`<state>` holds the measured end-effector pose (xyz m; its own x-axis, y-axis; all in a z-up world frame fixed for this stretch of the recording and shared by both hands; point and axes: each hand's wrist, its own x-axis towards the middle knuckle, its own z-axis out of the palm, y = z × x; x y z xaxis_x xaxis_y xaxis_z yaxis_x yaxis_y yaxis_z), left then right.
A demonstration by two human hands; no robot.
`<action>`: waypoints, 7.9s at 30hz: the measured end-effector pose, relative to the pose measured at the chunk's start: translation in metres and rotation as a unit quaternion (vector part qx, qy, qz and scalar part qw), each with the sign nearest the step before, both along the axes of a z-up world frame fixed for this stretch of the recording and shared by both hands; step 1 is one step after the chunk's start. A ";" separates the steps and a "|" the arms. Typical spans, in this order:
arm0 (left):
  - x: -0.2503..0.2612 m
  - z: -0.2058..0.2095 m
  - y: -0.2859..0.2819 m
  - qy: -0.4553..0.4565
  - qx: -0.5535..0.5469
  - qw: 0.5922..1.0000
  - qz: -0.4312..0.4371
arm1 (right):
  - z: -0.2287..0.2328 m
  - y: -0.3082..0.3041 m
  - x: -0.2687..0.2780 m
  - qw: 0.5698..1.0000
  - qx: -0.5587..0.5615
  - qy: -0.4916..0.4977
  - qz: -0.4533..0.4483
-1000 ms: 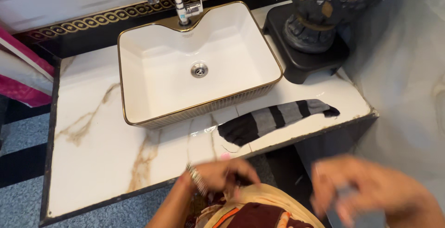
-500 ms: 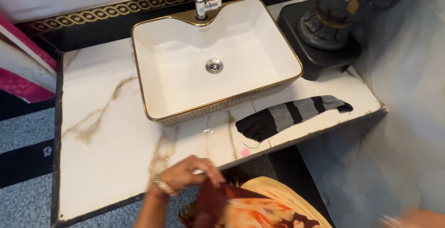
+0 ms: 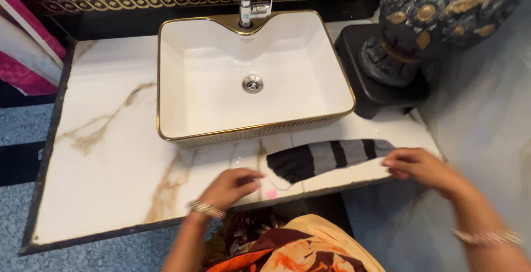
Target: The person wipes a marble countertop and a white sink with a black cloth. They rinse the cloth under running water from the faucet and continue wiping the countertop and sink surfaces.
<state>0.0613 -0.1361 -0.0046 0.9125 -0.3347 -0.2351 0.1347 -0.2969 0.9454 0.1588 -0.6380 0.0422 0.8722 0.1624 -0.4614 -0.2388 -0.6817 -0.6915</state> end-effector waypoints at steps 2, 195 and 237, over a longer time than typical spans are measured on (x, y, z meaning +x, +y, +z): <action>0.027 -0.005 -0.054 -0.012 0.010 1.000 -0.001 | -0.066 -0.014 0.033 0.999 -0.007 -0.045 -0.002; 0.130 -0.131 -0.205 -0.229 0.349 0.876 -0.243 | -0.216 0.166 -0.070 0.847 0.079 0.118 -0.512; 0.170 -0.089 -0.311 -0.338 0.523 0.727 -0.289 | -0.201 0.090 -0.027 0.778 0.004 0.011 -0.629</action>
